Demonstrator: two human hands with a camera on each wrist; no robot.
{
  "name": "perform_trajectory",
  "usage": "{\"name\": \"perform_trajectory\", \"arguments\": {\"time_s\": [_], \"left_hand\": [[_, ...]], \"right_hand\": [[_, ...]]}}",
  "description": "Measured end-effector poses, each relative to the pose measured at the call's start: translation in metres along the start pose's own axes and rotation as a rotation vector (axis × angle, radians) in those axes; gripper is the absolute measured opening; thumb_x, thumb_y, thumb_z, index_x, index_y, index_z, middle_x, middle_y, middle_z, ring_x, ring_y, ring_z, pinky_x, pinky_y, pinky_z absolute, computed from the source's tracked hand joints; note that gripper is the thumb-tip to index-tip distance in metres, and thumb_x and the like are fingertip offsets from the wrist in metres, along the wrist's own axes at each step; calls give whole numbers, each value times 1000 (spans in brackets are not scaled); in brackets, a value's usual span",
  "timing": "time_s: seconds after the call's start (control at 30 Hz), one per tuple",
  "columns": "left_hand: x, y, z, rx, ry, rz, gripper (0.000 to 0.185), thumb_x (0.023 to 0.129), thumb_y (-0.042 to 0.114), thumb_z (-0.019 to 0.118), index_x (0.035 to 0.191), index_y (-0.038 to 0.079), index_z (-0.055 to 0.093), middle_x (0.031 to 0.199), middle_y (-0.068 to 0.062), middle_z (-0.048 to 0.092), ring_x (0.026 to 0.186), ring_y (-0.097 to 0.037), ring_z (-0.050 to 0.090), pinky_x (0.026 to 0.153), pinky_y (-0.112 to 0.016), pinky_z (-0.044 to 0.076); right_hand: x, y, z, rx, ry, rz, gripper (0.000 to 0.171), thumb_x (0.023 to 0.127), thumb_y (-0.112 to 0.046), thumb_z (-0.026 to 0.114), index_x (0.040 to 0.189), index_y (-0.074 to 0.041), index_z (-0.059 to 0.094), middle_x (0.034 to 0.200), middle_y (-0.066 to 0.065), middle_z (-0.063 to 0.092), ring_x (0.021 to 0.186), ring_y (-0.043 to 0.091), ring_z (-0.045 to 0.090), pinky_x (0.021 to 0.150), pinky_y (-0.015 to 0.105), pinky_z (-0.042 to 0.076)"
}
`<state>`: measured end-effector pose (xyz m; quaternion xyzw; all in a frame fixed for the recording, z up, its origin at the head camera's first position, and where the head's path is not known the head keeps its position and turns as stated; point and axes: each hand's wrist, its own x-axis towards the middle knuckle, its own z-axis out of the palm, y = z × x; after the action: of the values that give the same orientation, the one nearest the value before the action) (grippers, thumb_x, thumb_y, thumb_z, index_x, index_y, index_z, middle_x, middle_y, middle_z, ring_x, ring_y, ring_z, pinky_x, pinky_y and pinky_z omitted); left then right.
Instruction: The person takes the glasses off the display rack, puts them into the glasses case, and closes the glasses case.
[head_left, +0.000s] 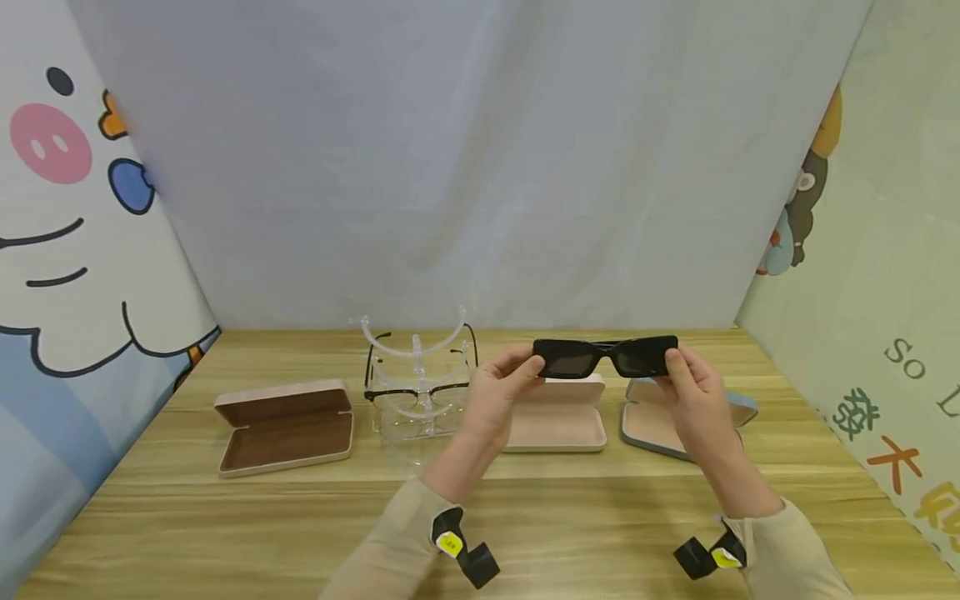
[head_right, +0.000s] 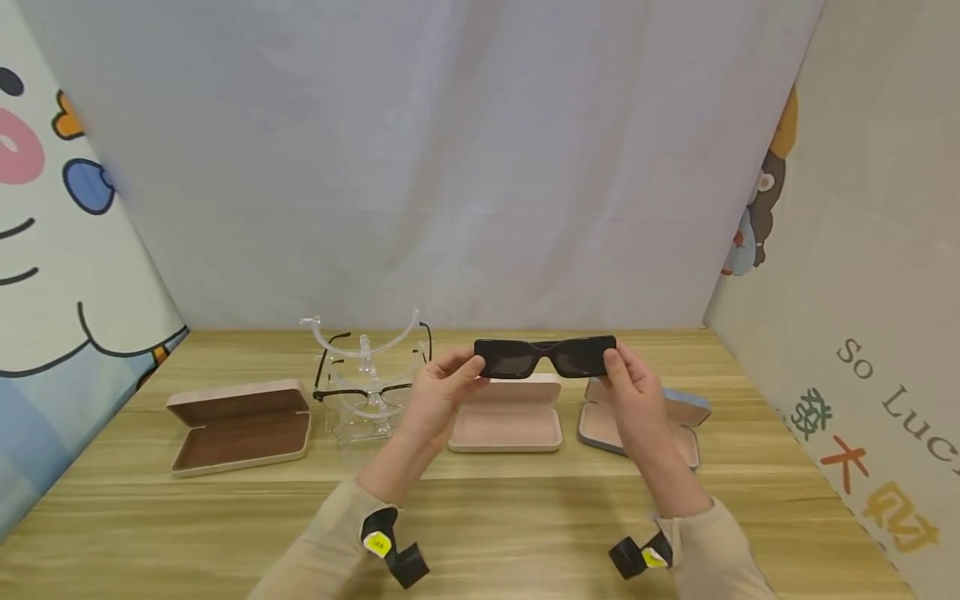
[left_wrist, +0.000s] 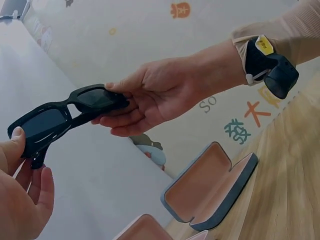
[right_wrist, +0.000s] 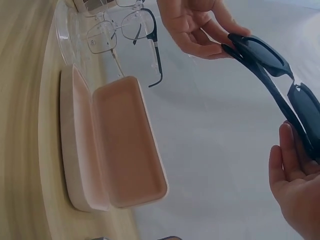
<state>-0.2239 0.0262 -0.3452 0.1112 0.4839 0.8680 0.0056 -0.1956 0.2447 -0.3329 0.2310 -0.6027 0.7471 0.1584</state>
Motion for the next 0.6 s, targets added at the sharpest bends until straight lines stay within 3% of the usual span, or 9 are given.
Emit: {"name": "perform_trajectory", "arguments": {"time_s": [0.1,0.27,0.43,0.6], "left_hand": [[2,-6,3,-16,21,-18,20,82,-7,60,87,10,70,81,5,65,71,-6,62,71,-23,52],[3,-19,4,83,42,-48,27,83,-3,62,108,-13,60,89,1,65,76,-6,62,78,-27,52],[3,-31,4,177,69,-68,30,82,2,64,110,-10,59,103,-10,62,80,-6,60,83,-27,50],[4,-42,4,227,49,-61,30,84,3,63,112,-5,60,109,-15,60,85,-10,60,87,-34,49]], "right_hand": [[-3,2,-5,-45,21,10,28,98,-13,36,111,-9,60,109,-6,61,103,4,57,88,16,44],[-9,4,-13,-135,89,45,29,97,-12,41,118,-2,57,112,-9,60,106,2,56,88,15,44],[-16,3,-19,-206,186,109,22,94,-12,49,110,-8,63,108,-10,62,98,1,58,83,12,46],[-22,5,-25,-273,274,167,15,92,-12,53,103,-15,62,99,-8,58,85,1,57,76,11,47]]}}
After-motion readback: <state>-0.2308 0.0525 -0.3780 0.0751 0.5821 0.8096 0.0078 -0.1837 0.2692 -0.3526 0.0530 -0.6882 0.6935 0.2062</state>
